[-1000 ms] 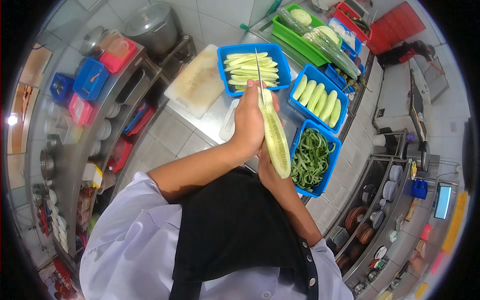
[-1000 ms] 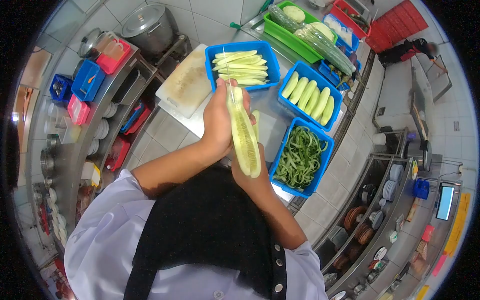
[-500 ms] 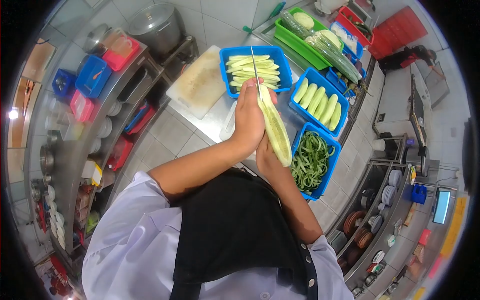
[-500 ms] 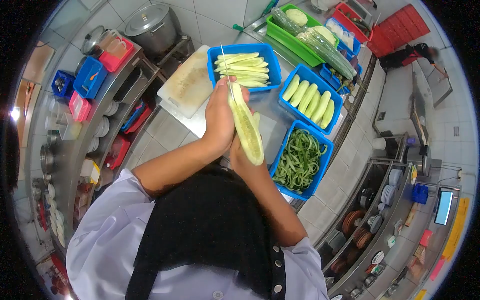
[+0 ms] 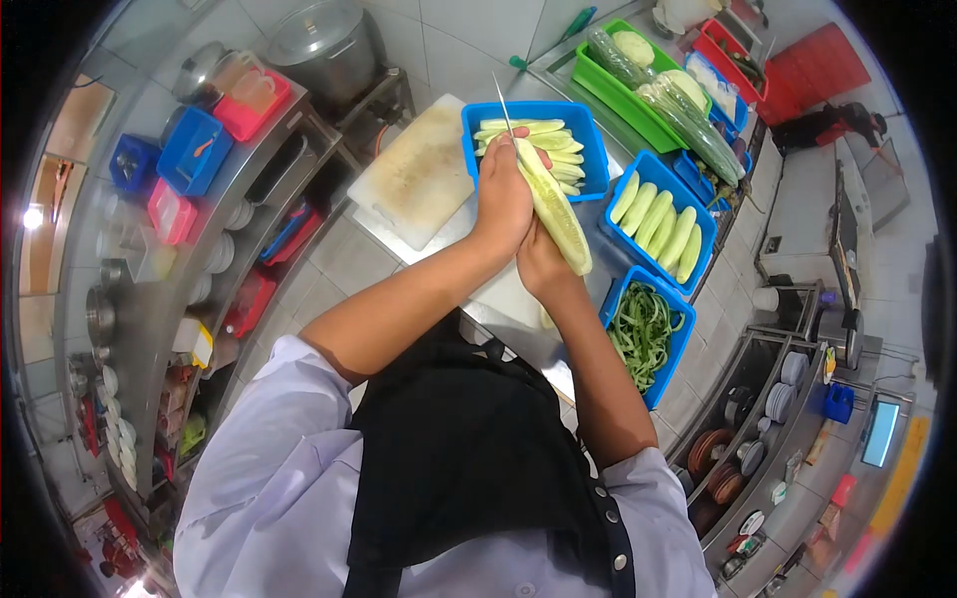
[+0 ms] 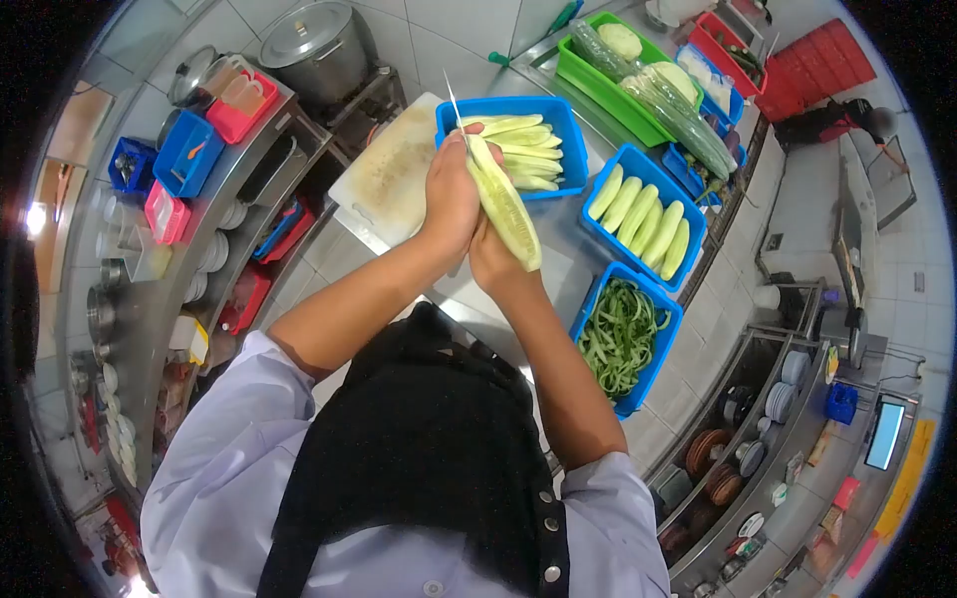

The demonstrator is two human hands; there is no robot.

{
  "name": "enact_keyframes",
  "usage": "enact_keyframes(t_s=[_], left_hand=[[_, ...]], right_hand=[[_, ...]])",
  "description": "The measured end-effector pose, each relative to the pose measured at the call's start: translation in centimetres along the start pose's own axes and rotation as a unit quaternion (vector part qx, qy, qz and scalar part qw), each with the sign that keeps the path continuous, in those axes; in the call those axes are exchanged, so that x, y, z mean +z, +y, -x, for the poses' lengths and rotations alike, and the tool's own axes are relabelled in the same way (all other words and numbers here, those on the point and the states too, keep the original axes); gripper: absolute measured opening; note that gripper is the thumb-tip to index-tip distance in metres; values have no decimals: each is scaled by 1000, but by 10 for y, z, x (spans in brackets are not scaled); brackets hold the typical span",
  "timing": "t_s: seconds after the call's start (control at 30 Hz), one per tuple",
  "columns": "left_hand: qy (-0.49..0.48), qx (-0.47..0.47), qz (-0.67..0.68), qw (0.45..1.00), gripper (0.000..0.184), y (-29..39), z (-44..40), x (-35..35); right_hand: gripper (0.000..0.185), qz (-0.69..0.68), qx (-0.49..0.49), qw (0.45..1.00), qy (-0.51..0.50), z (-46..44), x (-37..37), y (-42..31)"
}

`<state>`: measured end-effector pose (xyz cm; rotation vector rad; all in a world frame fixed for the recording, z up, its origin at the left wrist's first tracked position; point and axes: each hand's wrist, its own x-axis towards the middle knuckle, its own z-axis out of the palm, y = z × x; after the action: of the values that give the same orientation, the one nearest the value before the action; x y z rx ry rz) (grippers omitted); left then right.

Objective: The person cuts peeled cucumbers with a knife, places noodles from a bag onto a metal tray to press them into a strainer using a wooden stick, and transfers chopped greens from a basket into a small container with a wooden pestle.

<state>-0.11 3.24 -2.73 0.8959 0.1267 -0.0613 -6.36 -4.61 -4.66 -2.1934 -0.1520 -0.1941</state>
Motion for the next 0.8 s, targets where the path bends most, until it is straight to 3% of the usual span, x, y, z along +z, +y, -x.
enact_keyframes(t_s=[0.03,0.1,0.2,0.23,0.3,0.43,0.5,0.8], left_hand=[[4,-8,0,1000,36,-3,-9,-3],[12,-30,8,999,36,-10,-26,-9],[31,-93,23,995,37,-22,-49,-23],[43,-133,32,990,37,-28,-56,-27],[52,-145,22,988,38,-50,-72,-38],[72,-170,17,983,38,-76,-81,-43],[80,-163,18,983,30,-79,-87,-40],[73,-186,26,979,34,-90,-119,-41]], right_hand=[[46,2,0,1000,0,-6,5,9],[45,84,-142,985,58,-16,18,39],[45,100,-188,974,74,-31,30,60],[45,103,-186,974,78,-35,32,65],[44,64,-44,997,-7,-37,37,71],[52,55,-56,997,24,-41,54,92],[55,59,-33,998,15,-43,52,92],[66,108,-17,994,6,-72,65,129]])
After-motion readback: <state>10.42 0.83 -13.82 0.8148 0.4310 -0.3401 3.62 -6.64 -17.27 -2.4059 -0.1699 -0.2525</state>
